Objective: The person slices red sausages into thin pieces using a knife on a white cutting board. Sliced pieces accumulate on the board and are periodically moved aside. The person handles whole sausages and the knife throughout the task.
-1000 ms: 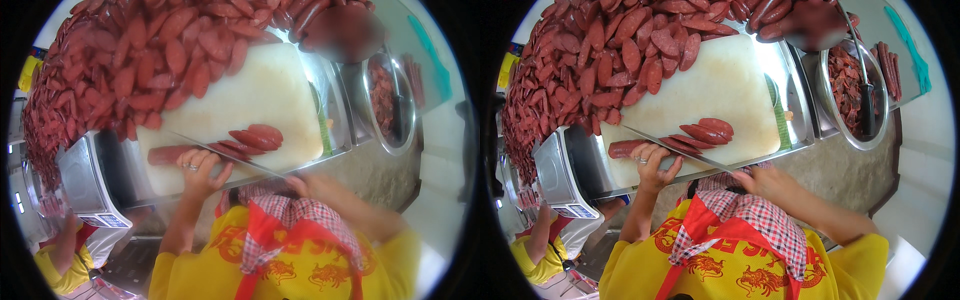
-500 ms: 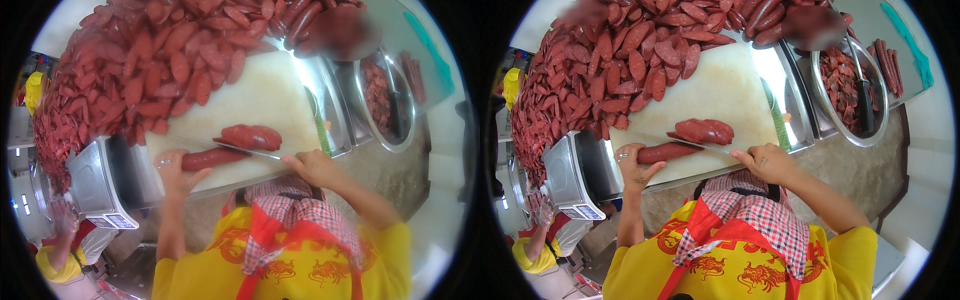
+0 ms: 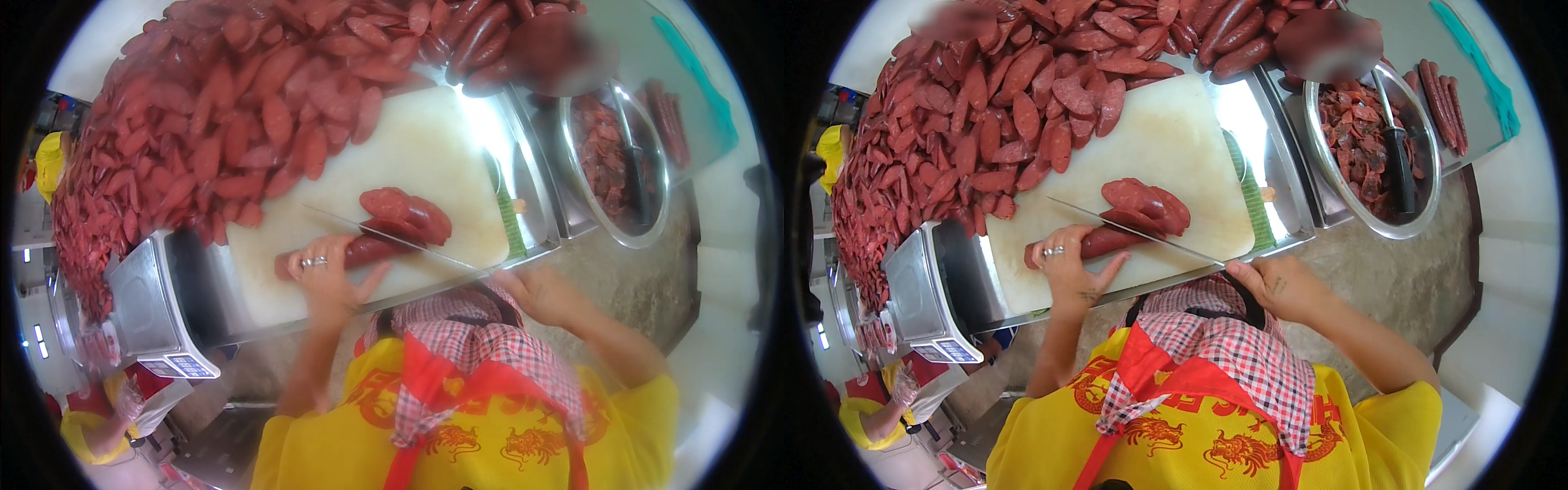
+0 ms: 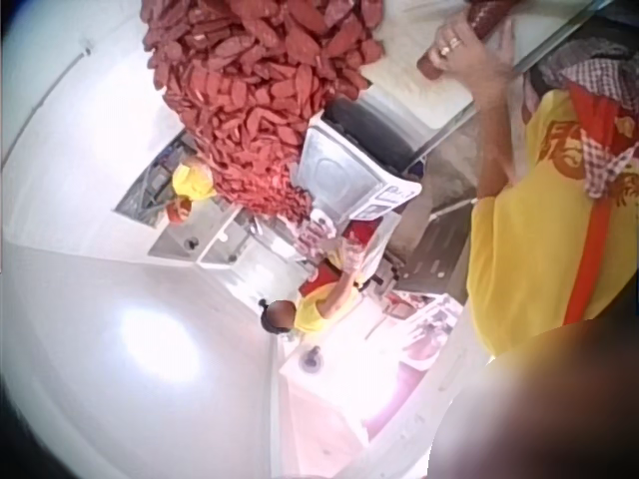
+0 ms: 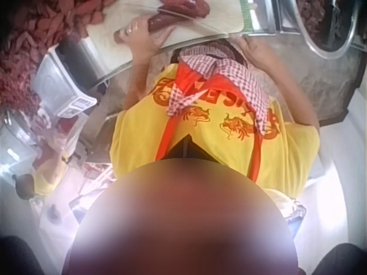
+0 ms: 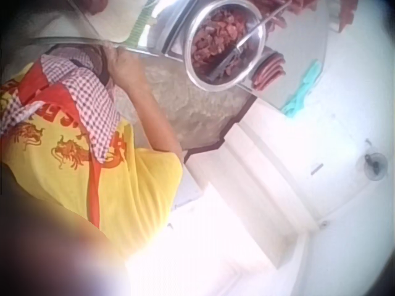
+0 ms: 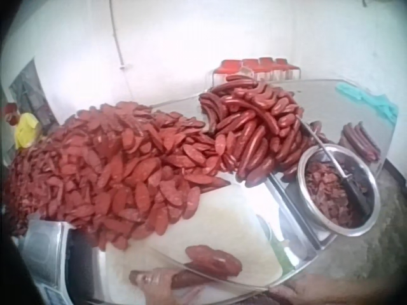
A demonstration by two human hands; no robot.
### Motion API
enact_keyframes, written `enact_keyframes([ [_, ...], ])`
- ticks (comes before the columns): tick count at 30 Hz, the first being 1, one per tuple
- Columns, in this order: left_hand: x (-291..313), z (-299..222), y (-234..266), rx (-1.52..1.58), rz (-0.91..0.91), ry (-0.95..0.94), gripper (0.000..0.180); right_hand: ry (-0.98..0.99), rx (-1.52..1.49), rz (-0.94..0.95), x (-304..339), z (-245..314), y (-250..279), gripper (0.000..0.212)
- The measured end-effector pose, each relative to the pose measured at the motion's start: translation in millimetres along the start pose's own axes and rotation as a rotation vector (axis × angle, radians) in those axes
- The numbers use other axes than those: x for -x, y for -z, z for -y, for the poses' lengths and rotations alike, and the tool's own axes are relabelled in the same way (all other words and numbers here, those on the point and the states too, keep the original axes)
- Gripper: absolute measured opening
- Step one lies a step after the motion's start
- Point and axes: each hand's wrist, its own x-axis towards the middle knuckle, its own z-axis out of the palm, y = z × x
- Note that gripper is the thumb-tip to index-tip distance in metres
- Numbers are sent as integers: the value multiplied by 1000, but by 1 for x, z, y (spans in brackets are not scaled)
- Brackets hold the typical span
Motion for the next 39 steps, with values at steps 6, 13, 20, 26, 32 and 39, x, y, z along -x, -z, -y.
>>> enact_keyframes([
  [6,-6,43,21,51,49,-257,65,34,127,99,4,-7,13,67],
  [13,7,38,10,77,-161,-216,67,-25,172,150,34,-20,16,63],
  [20,12,36,9,30,-87,-150,63,-168,206,172,63,-36,21,59],
  [26,12,34,7,-17,-105,-179,61,-36,222,-217,27,-40,31,52],
  [32,-5,22,-3,32,-177,-170,62,21,127,-243,18,-28,33,53],
  [39,-7,5,-15,70,-168,-301,42,-58,95,-15,39,-28,20,60],
])
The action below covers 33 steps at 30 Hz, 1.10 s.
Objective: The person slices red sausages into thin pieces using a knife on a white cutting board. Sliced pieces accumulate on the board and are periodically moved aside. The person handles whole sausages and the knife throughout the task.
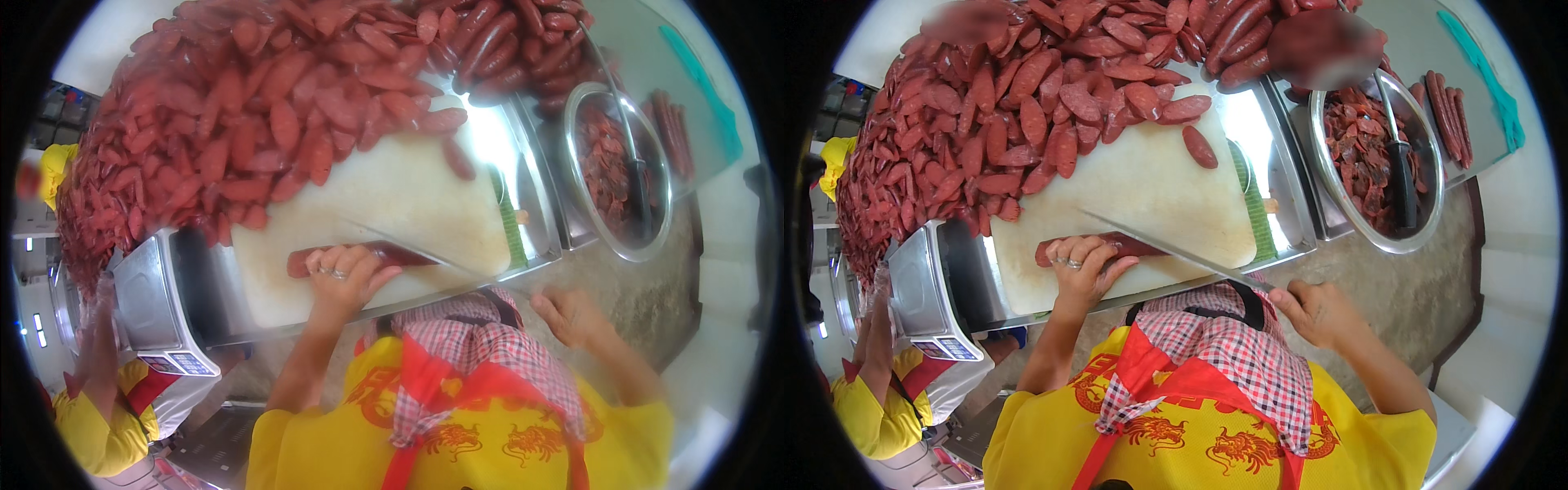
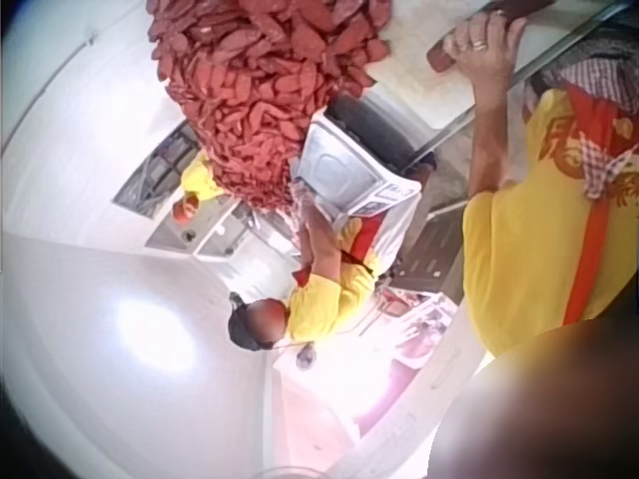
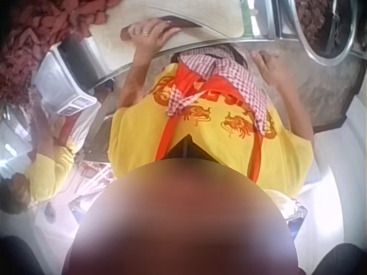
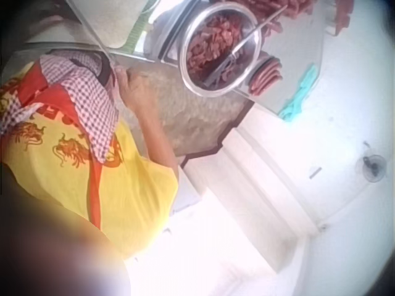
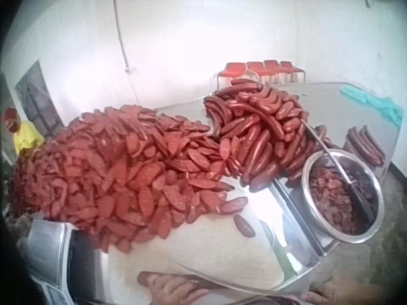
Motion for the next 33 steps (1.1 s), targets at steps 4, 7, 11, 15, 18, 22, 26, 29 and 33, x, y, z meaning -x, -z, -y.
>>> enact_keyframes([
  [4,7,-8,5,56,50,38,32,-2,3,67,10,-2,5,59],
  [7,8,-12,5,81,46,75,30,-43,53,87,18,1,18,58],
  [11,7,-12,2,73,29,91,30,-129,165,170,29,8,35,58],
  [15,9,-12,-2,73,2,126,39,49,117,161,-7,29,12,58],
  [18,8,-14,-5,60,-21,121,36,87,11,179,-69,59,-27,61],
  [22,6,-12,2,68,15,80,29,304,-16,71,-107,97,-52,67],
  [26,7,-2,15,32,14,97,31,94,-52,203,-97,79,-29,71],
  [29,10,3,16,42,23,86,39,-16,-62,210,-60,41,-9,70],
  [33,12,4,9,23,-22,102,34,65,-95,91,-4,19,9,62],
])
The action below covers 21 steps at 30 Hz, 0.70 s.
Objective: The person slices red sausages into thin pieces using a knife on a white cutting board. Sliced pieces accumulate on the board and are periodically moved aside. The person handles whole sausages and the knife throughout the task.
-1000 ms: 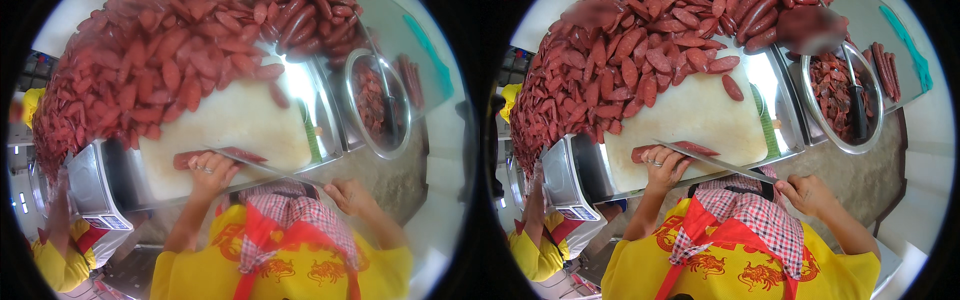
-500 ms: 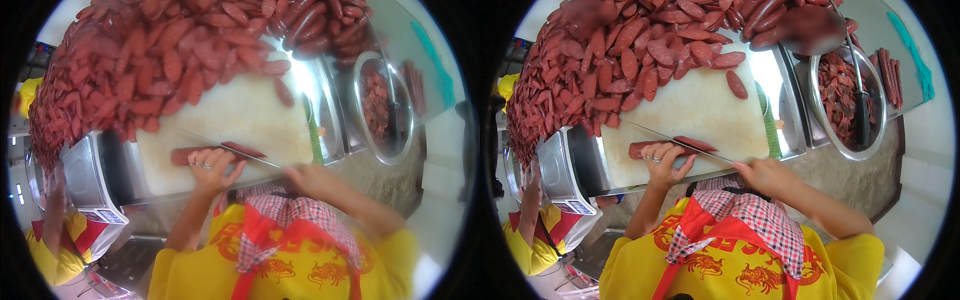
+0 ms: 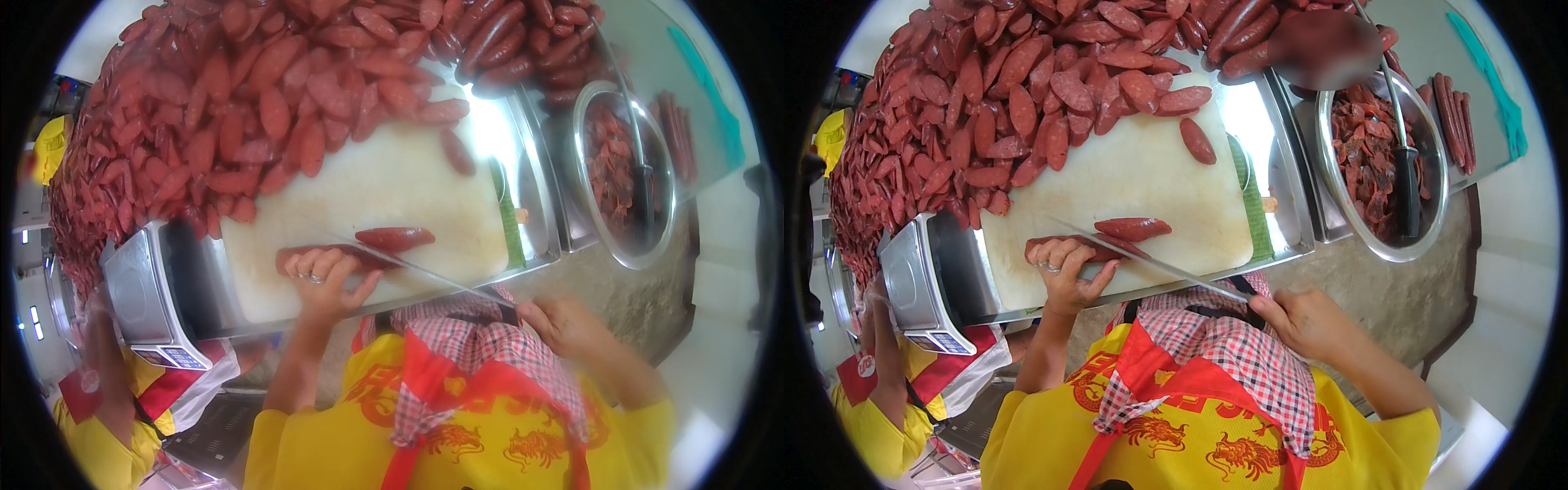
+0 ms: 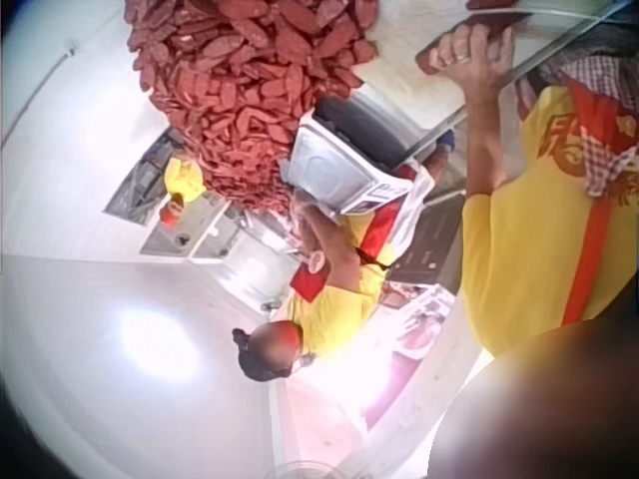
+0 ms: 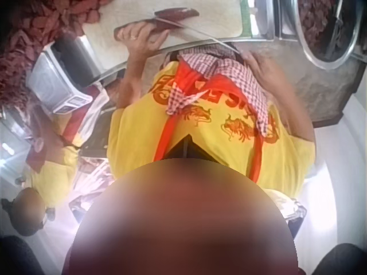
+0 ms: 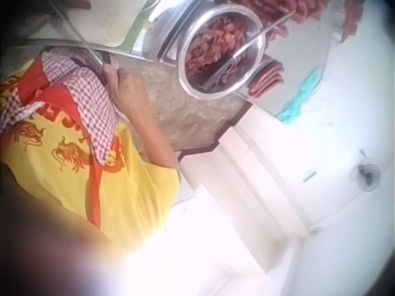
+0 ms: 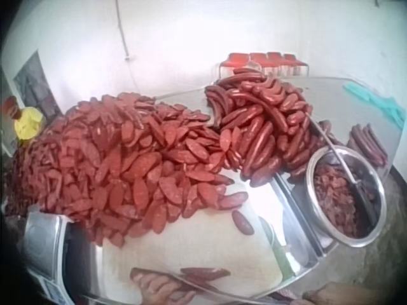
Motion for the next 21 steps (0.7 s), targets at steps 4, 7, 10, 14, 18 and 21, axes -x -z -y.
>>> enact_keyframes([
  [4,2,1,-2,17,-10,8,34,-100,170,48,19,8,13,62],
  [7,2,1,-3,32,-2,47,33,31,191,74,-11,22,3,57],
  [10,1,0,-4,49,-7,60,31,68,138,216,-82,46,-34,44],
  [14,-1,0,2,55,8,56,31,322,213,86,-123,80,-62,55],
  [18,2,8,15,54,65,28,34,152,147,161,-107,59,-50,67],
  [21,8,16,20,77,42,81,37,-61,83,142,-69,16,-25,72],
])
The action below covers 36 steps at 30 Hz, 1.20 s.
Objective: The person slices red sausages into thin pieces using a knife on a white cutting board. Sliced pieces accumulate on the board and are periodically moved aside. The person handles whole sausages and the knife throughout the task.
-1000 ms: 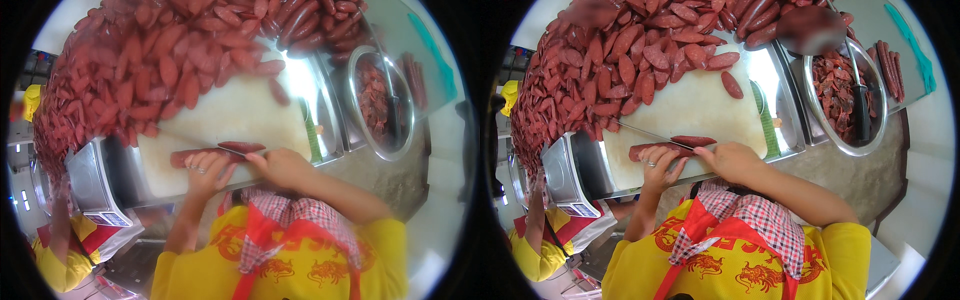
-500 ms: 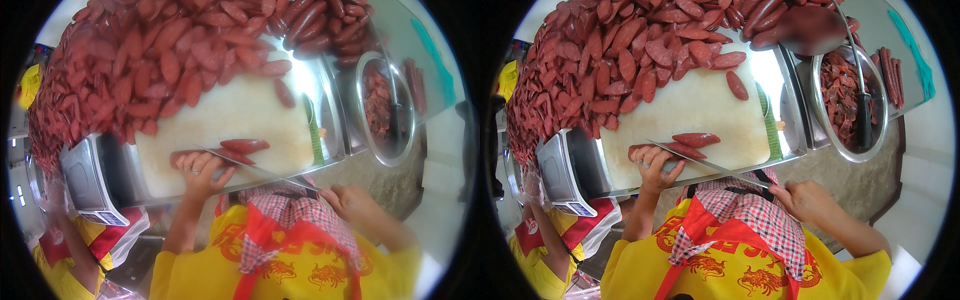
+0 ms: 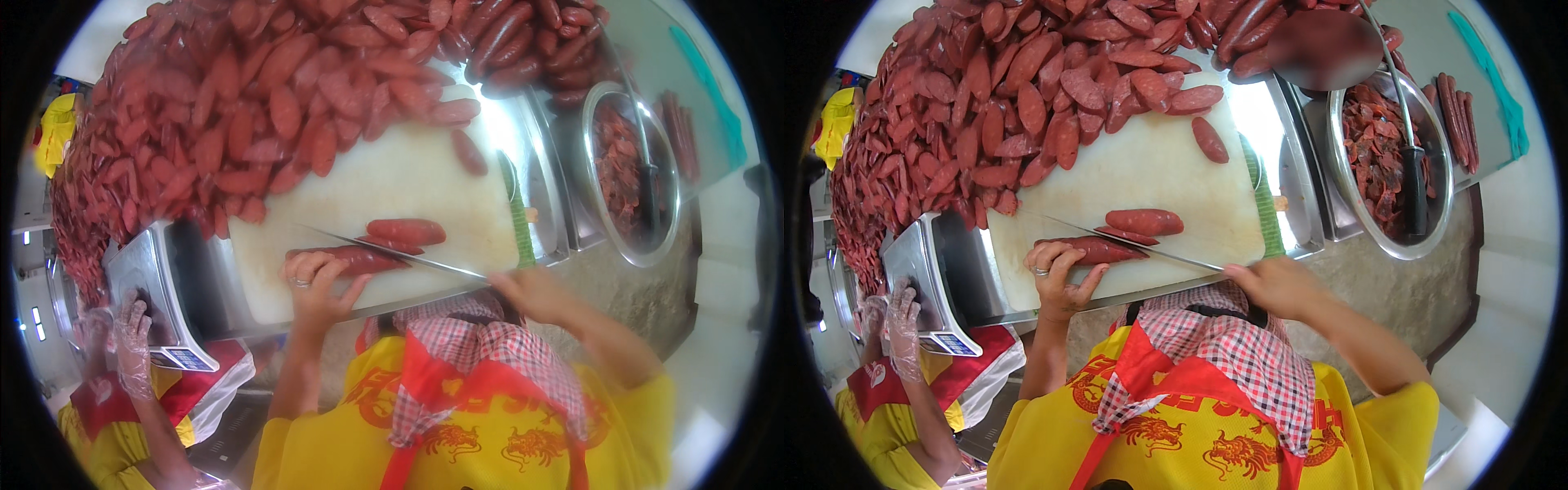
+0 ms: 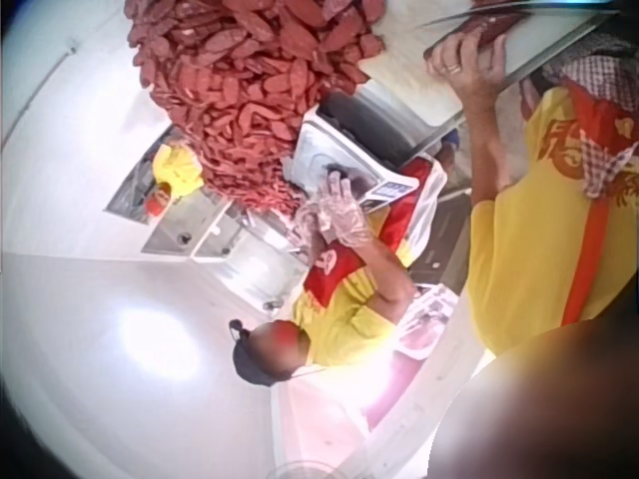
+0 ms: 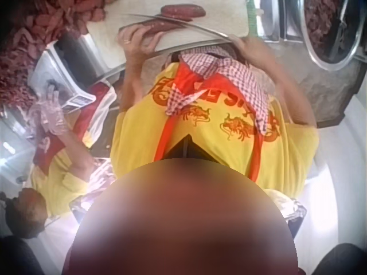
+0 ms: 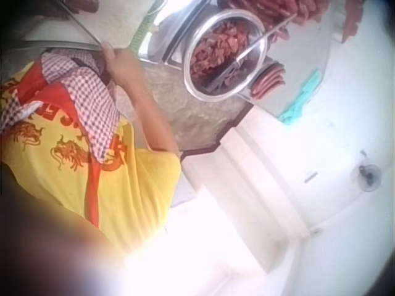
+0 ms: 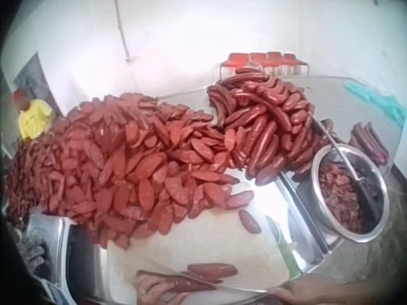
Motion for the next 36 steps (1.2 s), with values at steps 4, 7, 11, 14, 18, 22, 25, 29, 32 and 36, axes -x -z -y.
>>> enact_keyframes([
  [4,7,2,-4,18,-13,12,40,-55,-5,-31,55,-25,17,65],
  [7,8,1,-5,2,-3,16,41,-110,54,-17,82,-9,22,61],
  [11,6,3,-5,31,-16,10,40,-80,139,-16,81,13,21,61],
  [14,5,3,-4,63,-5,43,37,76,44,-87,47,28,6,58],
  [18,4,-2,-3,29,-18,29,38,348,170,-78,-41,66,-28,51],
  [22,1,-2,4,35,3,5,38,608,228,-210,-69,87,-42,61],
  [25,2,3,13,79,-25,122,39,228,113,-50,-41,53,-23,71],
  [29,9,-3,11,247,-36,308,39,-102,75,10,17,-4,4,76],
  [32,12,-19,-1,135,14,168,46,-19,77,-49,53,-13,14,71],
  [36,12,-33,-11,47,-35,126,40,-7,106,-113,84,-6,22,67],
])
